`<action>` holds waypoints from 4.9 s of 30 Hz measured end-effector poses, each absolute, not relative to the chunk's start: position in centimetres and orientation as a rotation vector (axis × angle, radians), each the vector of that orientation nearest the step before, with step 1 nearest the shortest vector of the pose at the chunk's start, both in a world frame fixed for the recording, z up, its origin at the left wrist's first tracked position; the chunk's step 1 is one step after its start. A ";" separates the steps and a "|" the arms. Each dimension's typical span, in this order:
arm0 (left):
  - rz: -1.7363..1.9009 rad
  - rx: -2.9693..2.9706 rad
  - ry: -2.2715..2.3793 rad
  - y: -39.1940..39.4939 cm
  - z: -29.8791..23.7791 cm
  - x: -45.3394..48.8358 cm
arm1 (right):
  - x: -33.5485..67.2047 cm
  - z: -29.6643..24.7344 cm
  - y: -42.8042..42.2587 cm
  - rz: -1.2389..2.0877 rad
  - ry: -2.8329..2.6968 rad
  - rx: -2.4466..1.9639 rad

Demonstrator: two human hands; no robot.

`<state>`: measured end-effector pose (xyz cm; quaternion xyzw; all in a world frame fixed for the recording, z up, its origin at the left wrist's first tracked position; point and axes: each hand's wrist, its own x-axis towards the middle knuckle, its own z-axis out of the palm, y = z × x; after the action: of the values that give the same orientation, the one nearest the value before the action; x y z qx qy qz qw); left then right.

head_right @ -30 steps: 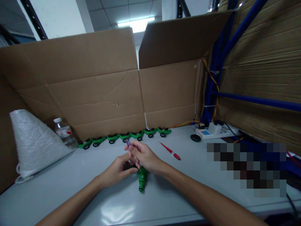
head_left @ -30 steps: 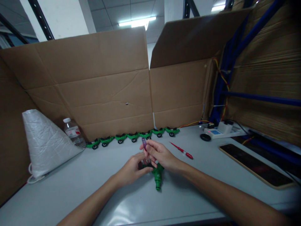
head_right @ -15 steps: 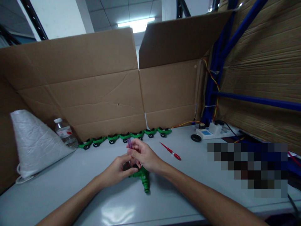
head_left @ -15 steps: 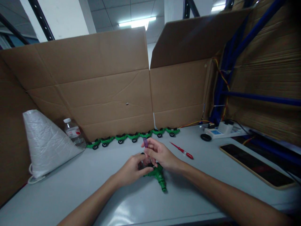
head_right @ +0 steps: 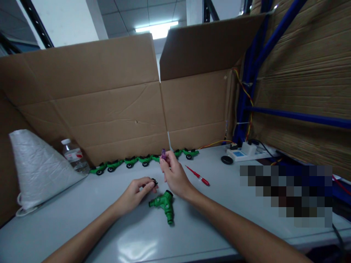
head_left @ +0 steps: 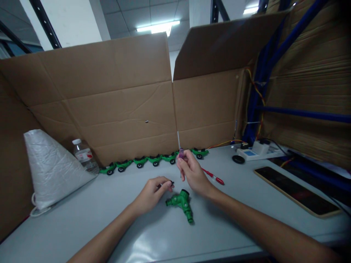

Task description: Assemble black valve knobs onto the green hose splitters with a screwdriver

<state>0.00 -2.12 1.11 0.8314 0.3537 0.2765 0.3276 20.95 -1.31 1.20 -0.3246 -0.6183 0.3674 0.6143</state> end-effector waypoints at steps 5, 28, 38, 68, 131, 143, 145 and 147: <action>0.742 2.008 0.978 -1.5 0.3 0.1 | 21.8 1.8 -1.8 0.480 -1.838 -0.961; 0.705 2.161 0.914 -1.0 0.3 -0.5 | 22.8 0.6 -1.2 0.237 -2.303 -0.995; 0.816 2.329 0.983 -0.9 0.6 -0.9 | 23.0 0.8 -1.1 0.139 -2.416 -1.042; 0.973 2.329 0.993 -0.5 -0.1 -0.9 | 22.9 1.1 -1.0 0.275 -2.338 -1.034; 0.775 2.405 0.943 -1.0 -1.9 -0.1 | 21.2 0.3 -2.5 0.302 -2.011 -0.787; 0.762 2.447 0.937 -1.1 -2.1 -0.2 | 21.1 0.6 -2.7 0.281 -2.032 -0.773; 0.761 2.442 0.937 -1.0 -2.1 -0.2 | 21.2 0.5 -2.7 0.287 -2.033 -0.790; 0.749 2.441 0.933 -1.0 -2.1 -0.1 | 21.2 0.5 -2.6 0.308 -2.063 -0.811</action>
<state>-0.15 -1.00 -2.14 0.8779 0.3357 0.2694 0.2100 21.18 -2.65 0.49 -0.3262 -0.8292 0.1237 0.4367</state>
